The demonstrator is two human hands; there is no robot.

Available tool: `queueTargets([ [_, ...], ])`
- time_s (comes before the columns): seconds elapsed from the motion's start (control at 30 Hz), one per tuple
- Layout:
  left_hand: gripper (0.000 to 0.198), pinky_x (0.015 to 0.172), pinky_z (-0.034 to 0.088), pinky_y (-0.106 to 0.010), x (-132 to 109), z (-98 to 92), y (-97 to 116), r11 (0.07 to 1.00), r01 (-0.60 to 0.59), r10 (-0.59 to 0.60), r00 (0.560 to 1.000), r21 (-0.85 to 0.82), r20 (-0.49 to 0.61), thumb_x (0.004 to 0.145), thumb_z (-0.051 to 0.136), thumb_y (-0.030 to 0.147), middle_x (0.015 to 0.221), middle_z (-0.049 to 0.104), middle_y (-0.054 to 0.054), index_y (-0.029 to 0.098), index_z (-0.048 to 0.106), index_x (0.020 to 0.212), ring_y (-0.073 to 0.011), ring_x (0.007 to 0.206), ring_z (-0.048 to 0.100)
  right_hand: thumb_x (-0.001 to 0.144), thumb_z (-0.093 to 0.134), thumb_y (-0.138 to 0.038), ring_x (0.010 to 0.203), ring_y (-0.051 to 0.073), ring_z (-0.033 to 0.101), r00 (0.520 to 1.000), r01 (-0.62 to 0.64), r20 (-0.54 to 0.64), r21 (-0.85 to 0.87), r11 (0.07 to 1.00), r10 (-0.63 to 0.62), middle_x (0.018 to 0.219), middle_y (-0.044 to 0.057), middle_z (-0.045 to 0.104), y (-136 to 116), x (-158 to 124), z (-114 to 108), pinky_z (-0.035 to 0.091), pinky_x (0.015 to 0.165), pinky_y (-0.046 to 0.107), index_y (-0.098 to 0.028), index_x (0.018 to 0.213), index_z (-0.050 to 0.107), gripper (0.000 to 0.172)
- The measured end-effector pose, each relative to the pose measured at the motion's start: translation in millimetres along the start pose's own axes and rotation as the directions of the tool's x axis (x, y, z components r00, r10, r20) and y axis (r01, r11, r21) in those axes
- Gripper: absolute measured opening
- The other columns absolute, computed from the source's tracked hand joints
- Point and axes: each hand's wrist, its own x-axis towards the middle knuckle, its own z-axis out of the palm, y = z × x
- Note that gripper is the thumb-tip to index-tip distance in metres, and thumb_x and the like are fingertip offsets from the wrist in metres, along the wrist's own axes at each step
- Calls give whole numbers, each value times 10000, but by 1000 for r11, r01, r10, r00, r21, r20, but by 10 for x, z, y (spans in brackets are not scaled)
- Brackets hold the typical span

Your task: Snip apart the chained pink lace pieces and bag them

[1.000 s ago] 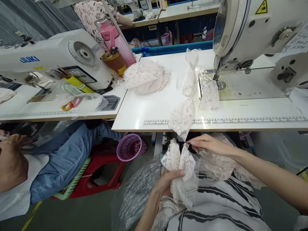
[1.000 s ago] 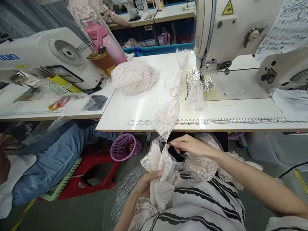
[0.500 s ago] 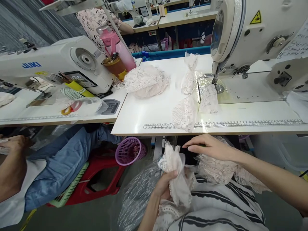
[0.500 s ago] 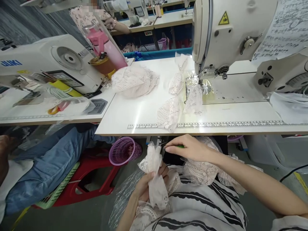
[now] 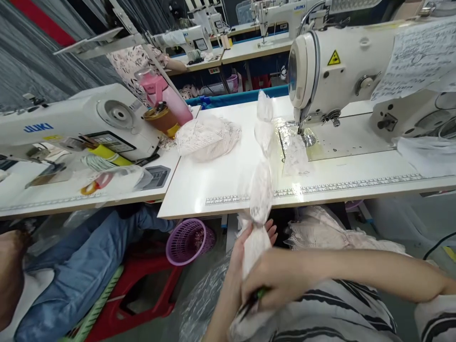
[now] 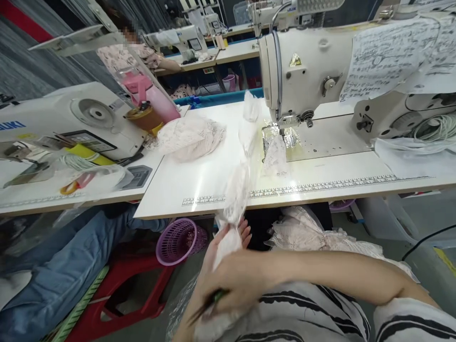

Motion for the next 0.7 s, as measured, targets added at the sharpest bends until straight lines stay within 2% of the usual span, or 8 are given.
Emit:
queueTargets([
  [0.1,339,768,527,-270,42,70,187,935,166,-149,986,-313,77,872,462,284,1010,691,-129,105,703,1030,-180,845,659,810,717,-212,680,65,570,985,-127,151,344,930,78,736,-57,622,163,111,593,401,621,117,-153,876,670,100],
  [0.2,319,532,484,-178,60,124,292,842,267,-177,958,-468,227,882,527,303,890,663,-63,128,640,1124,-62,520,519,781,756,-273,695,67,552,986,-143,145,478,867,83,764,-51,614,243,114,849,393,638,117,-144,914,682,199],
  [0.3,496,345,259,-130,0,92,216,855,215,-80,954,-472,289,805,627,509,640,526,18,102,631,1090,-16,391,252,731,789,-394,777,114,565,999,31,-27,438,898,-21,919,10,649,78,-86,586,410,703,169,-155,1064,680,424],
  [0.4,606,365,247,-139,-171,-7,16,864,207,-91,961,-460,260,610,765,579,570,441,40,115,647,981,-28,421,269,905,592,-418,869,160,580,988,60,-153,561,825,32,998,66,650,-110,-394,65,436,789,241,-145,1115,668,353],
  [0.47,461,396,275,-147,-315,-58,-108,857,242,-148,961,-456,233,579,816,426,566,417,41,120,638,874,-38,447,299,973,457,-439,774,153,560,931,5,-308,544,839,195,893,55,638,-96,-568,-217,429,715,258,-148,1076,675,378],
  [0.53,321,410,279,-157,-437,-72,-185,847,269,-182,957,-459,226,600,794,302,569,405,38,119,612,792,-43,459,302,992,410,-445,736,150,535,835,-171,-409,443,880,368,779,23,596,40,-668,-373,391,687,260,-170,1048,680,389],
  [0.6,261,402,256,-161,-512,-53,-214,838,275,-185,956,-472,228,619,767,263,565,395,38,120,589,747,-43,456,286,984,416,-455,752,156,530,794,-307,-402,383,871,456,751,20,577,227,-685,-419,365,688,265,-162,963,690,401],
  [0.7,240,391,232,-159,-543,-9,-208,827,282,-185,953,-486,239,629,750,251,551,370,43,126,561,707,-38,445,275,953,451,-490,707,143,495,840,-306,-282,457,835,463,771,37,583,453,-592,-390,330,612,253,-128,891,678,432],
])
